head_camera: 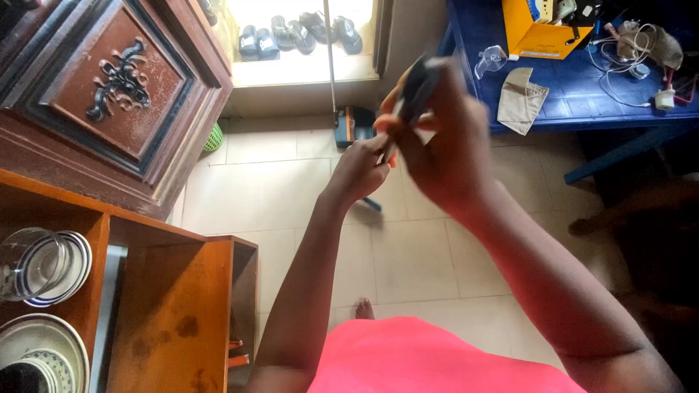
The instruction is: Assembling a broom by screwing the handle into the brush head.
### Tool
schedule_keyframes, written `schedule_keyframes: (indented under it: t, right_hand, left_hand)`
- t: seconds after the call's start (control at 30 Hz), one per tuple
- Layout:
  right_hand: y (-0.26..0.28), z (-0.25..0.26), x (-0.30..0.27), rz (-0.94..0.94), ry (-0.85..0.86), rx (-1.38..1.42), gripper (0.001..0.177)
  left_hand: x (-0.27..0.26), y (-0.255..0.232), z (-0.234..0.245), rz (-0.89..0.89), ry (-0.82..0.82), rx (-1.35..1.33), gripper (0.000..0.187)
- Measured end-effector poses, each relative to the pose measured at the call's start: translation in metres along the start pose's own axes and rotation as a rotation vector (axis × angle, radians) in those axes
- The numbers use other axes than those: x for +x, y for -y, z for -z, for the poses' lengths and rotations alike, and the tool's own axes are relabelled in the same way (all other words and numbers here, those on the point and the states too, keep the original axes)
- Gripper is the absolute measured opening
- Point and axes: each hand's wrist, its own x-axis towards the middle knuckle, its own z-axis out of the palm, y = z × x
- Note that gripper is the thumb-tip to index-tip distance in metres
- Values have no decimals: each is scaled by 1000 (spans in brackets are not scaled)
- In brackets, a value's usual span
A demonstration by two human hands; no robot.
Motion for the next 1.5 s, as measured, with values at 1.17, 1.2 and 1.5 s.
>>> schedule_keyframes:
  t: [1.17,1.2,1.5]
  right_hand:
    - [-49,-66,1,-94,7,-87,43]
    - [-52,-68,-1,-73,40,-128,44]
    - [-21,-54,7,-31,120,19,40]
  left_hand:
    - [7,92,-31,-45,-256,-225,35]
    - [10,100,-37,-72,-266,-210,36]
    - [8,105,-40,6,-289,-317,10]
